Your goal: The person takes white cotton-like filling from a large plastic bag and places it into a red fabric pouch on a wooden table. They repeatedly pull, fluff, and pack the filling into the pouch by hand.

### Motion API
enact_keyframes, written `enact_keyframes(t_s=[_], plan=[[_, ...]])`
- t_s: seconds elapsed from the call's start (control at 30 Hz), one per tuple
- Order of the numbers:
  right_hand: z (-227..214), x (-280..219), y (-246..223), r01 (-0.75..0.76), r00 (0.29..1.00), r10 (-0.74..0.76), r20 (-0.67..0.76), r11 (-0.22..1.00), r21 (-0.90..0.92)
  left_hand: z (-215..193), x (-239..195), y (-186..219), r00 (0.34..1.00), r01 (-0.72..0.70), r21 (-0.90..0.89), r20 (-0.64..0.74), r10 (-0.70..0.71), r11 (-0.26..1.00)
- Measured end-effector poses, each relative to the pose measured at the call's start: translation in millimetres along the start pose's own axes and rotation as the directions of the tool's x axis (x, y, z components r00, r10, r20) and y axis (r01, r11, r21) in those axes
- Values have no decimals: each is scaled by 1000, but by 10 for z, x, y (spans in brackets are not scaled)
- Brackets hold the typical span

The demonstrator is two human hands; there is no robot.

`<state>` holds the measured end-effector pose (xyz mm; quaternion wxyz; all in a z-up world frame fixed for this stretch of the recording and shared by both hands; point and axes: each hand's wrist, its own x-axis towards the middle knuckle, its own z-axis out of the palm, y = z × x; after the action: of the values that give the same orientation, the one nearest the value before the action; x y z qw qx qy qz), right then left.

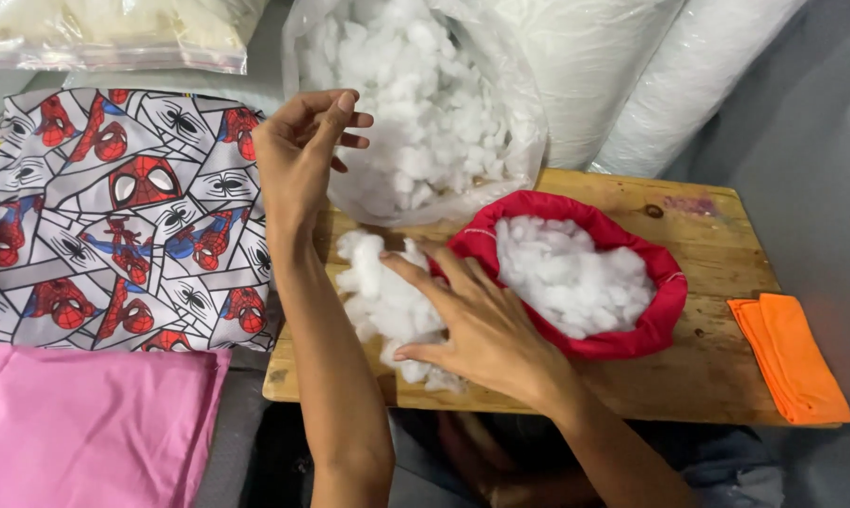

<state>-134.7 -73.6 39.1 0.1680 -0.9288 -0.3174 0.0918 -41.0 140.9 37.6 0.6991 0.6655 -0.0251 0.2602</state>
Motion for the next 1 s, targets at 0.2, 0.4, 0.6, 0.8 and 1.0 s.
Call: enact_keyframes(t_s=[0.2, 0.4, 0.6, 0.8, 1.0], plan=[[616, -630, 341, 97, 907, -7, -422, 977, 191, 151, -408, 546, 988, -146, -34, -45, 145, 989], [1222, -638, 462, 202, 878, -74, -473, 953, 227, 314, -1139, 547, 815, -530, 404, 486, 316, 745], [1102, -858, 610, 217, 880, -14, -474, 900, 377, 271, -1860, -316, 801, -433, 710, 586, -125, 556], [248, -1264, 630, 229, 795, 39, -605, 904, 360, 229, -2089, -648, 855, -458, 705, 515, 52, 542], [-81, -863, 1304, 80, 665, 67, -744, 984, 160, 273, -2134, -731, 863, -480, 705, 485, 138, 522]])
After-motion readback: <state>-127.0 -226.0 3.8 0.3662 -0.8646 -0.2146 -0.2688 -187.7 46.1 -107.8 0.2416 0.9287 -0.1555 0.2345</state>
